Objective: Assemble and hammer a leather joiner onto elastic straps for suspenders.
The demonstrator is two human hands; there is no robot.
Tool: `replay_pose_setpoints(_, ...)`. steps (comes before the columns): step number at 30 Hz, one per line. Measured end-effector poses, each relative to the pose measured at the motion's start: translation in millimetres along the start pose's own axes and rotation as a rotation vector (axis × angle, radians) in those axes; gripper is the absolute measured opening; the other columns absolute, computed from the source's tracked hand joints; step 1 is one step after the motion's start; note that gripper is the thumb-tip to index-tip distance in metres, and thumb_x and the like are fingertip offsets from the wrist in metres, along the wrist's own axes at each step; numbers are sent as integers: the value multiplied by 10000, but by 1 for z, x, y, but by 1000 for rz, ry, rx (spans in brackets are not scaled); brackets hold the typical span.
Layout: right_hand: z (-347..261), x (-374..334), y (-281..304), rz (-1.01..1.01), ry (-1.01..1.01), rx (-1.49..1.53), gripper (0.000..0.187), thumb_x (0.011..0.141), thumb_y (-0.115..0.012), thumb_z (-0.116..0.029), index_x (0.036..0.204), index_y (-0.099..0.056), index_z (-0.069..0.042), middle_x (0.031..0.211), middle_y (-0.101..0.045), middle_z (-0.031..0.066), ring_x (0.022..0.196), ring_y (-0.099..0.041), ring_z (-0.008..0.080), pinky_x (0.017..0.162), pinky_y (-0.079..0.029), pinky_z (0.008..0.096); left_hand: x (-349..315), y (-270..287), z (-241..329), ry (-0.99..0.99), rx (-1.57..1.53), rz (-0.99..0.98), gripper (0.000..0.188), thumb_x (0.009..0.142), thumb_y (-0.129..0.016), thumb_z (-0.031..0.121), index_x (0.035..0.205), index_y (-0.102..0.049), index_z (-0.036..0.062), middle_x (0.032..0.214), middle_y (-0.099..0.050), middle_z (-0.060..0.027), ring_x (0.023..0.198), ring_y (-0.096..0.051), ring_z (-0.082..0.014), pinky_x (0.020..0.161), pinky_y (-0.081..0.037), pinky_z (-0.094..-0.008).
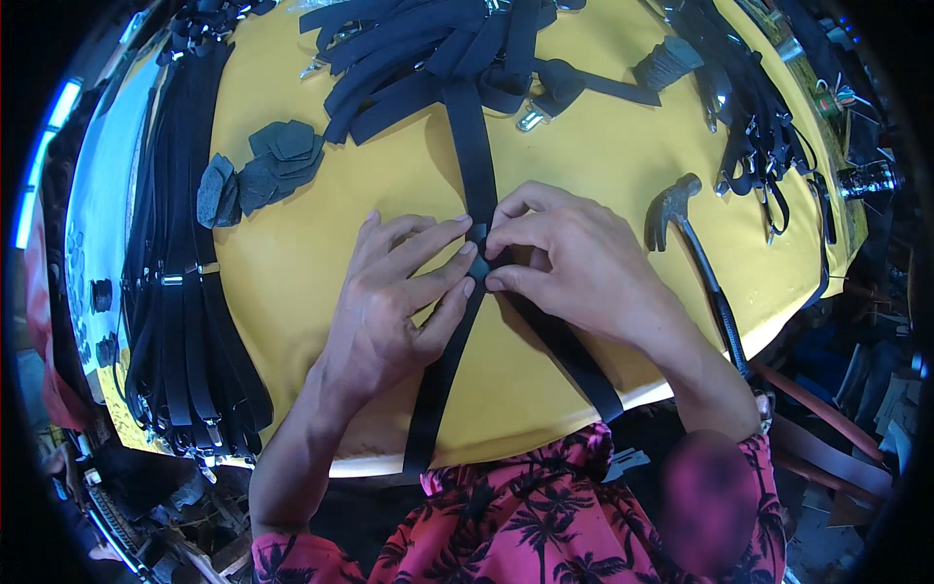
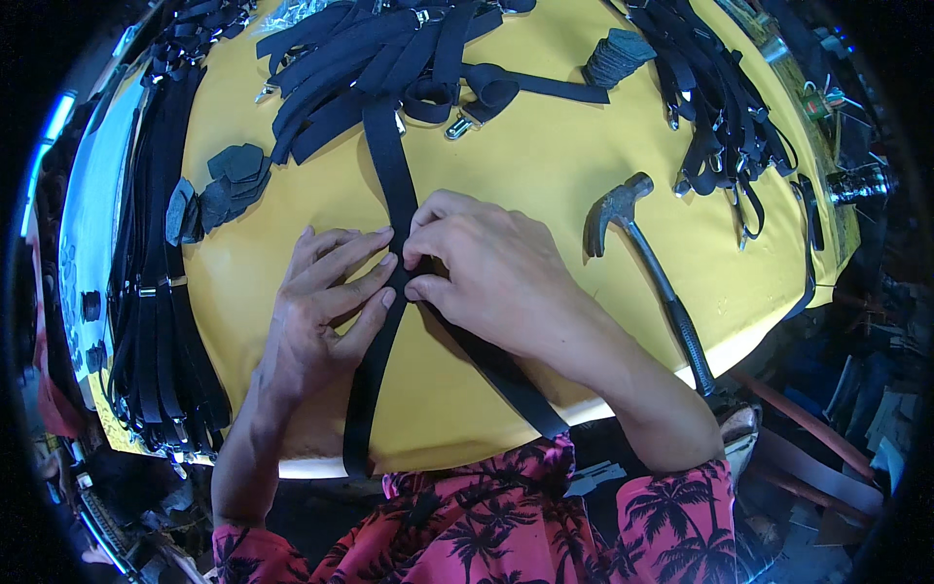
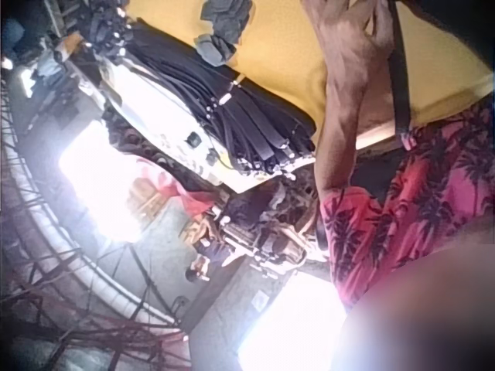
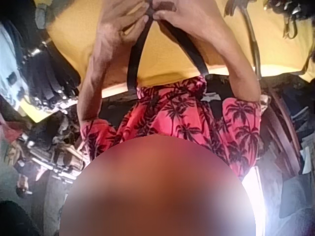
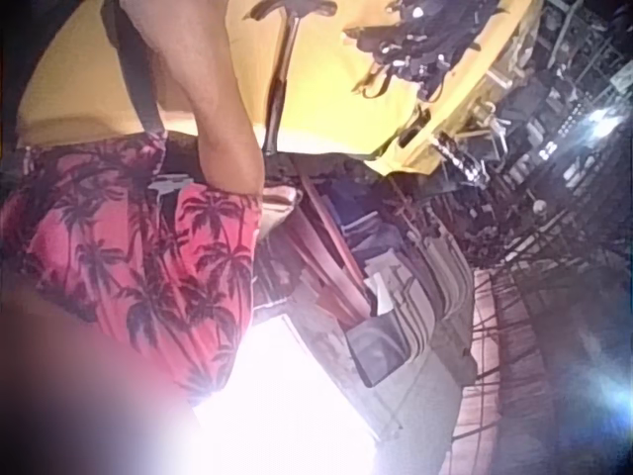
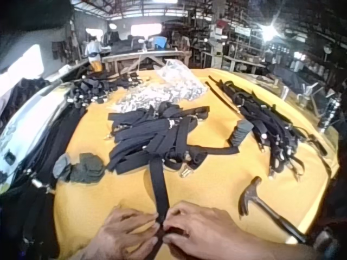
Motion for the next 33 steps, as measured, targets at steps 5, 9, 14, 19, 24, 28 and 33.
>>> replay_pose_setpoints(5,-14,27,6,-113,107,-209,197,816,-803,-224,909,-749,-59,982,-722,111,934,-712,350,779,-541,466,-3,-2,-7,26,-31,22,228,853,-787,109,1072,-822,55,1322,-726,-86,1179,-654,-298,1117,-423,-593)
replay_pose_setpoints(9,-40,39,4,-151,358,-375,188,766,-815,-211,820,-733,-51,801,-698,154,863,-714,362,712,-519,476,-3,-1,-7,28,-52,27,209,836,-786,94,1036,-825,49,1288,-729,-99,1181,-649,-307,1081,-442,-564)
replay_pose_setpoints(14,-60,40,4,-124,499,-409,160,767,-787,-154,714,-710,-24,751,-695,195,771,-716,360,641,-516,457,-4,2,-4,-17,-54,37,209,809,-796,78,1012,-831,47,1172,-726,-112,1156,-643,-324,1065,-446,-556)
replay_pose_setpoints(19,-65,35,3,-128,520,-465,68,749,-721,-108,699,-725,-62,667,-699,139,691,-725,347,618,-541,448,-3,1,-1,-18,-51,41,222,814,-815,96,1029,-833,48,1157,-731,-115,1135,-642,-332,1062,-456,-538)
replay_pose_setpoints(24,-21,-12,58,171,160,-286,207,852,-783,-156,1008,-737,-28,959,-733,176,892,-726,371,755,-564,456,-6,2,-1,14,-41,100,295,836,-879,137,1075,-814,-22,1277,-755,-127,1154,-643,-329,1031,-501,-443)
replay_pose_setpoints(28,48,-110,91,483,-479,-477,462,911,-804,-255,1283,-649,-28,1106,-672,187,1089,-685,362,866,-569,482,0,-2,6,2,-52,144,308,824,-886,142,1074,-814,-23,1271,-757,-130,1155,-643,-330,1014,-517,-431)
replay_pose_setpoints(33,72,-146,60,512,-546,-672,493,989,-725,-288,1378,-578,-24,1161,-623,182,1095,-637,388,852,-547,547,-2,3,2,-1,-99,135,231,876,-781,56,1088,-805,-33,1281,-752,-143,1168,-639,-339,1015,-523,-431)
Point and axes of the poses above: each hand's wrist, its own x-axis towards the middle knuckle, its own y-axis out of the back of the hand, z = x × y, the point moved 7 cm from there along x, towards the middle knuckle
